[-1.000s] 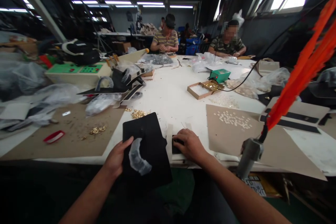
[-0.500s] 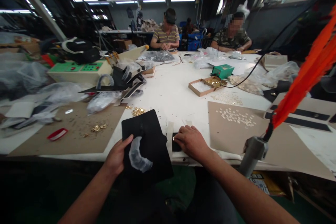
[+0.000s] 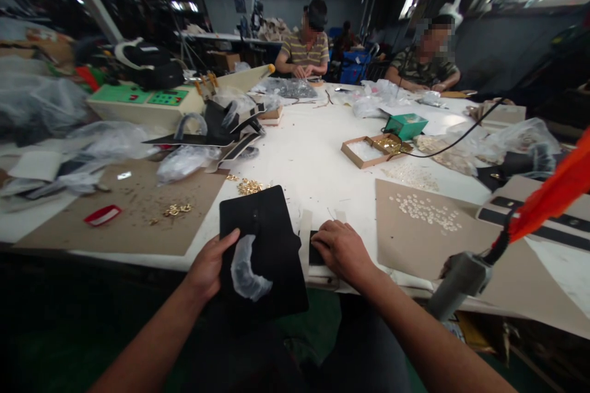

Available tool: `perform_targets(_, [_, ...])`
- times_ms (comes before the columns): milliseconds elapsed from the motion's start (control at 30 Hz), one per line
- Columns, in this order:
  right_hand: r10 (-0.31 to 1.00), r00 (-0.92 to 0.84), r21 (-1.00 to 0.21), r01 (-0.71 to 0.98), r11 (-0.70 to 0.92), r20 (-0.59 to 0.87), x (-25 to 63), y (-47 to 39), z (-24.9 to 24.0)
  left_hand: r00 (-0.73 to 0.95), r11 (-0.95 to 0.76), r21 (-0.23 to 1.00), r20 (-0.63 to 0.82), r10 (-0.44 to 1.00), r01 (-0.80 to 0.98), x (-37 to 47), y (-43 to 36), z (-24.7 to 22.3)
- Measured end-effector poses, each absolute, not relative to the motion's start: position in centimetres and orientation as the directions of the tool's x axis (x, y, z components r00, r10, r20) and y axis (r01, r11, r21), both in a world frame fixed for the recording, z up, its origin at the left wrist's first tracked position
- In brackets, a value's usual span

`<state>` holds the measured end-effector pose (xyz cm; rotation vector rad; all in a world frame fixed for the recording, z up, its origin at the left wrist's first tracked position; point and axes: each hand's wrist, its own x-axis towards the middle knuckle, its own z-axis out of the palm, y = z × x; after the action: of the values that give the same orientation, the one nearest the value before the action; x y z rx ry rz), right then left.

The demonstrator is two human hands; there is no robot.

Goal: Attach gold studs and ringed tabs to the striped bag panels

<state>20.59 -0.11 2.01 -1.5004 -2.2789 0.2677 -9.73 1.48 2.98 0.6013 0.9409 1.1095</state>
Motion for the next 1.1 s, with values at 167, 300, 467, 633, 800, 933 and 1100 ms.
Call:
perform_targets(167, [0.937, -0.297, -0.396, 0.849, 0.348, 0.186, 20.3, 0.0, 2.0, 0.14, 0.353, 0.801, -0.328, 0.934, -0.484, -9.8, 1.5, 3.0])
perform_targets(300, [0.943, -0.239, -0.402, 0.859, 0.317, 0.232, 20.3, -0.6, 1.5, 0.155, 0.357, 0.794, -0.323, 0.934, -0.491, -9.9, 1.4, 3.0])
perform_targets(467, [0.943, -0.206, -0.366, 0.883, 0.293, 0.26, 20.0, -1.1, 1.5, 0.159, 0.355, 0.8, -0.318, 0.935, -0.483, -9.9, 1.5, 3.0])
perform_targets(633, [0.96, -0.222, -0.367, 0.89, 0.272, 0.172, 19.9, -0.8, 2.0, 0.169, 0.367, 0.801, -0.326, 0.93, -0.474, -9.9, 1.5, 2.9])
perform_targets(800, [0.96, -0.251, -0.272, 0.922, 0.276, 0.123, 19.5, -0.8, 3.4, 0.141, 0.357, 0.809, -0.33, 0.933, -0.467, -9.8, 1.3, 3.3])
perform_targets(933, [0.965, -0.243, -0.158, 0.954, 0.256, 0.096, 18.9, -1.1, 4.3, 0.135, 0.373, 0.805, -0.351, 0.926, -0.461, -9.7, -0.3, 4.1])
perform_targets(1100, [0.978, -0.163, -0.156, 0.971, 0.182, 0.13, 18.7, -1.9, 3.9, 0.087, 0.377, 0.803, -0.382, 0.92, -0.462, -9.7, -3.4, 5.1])
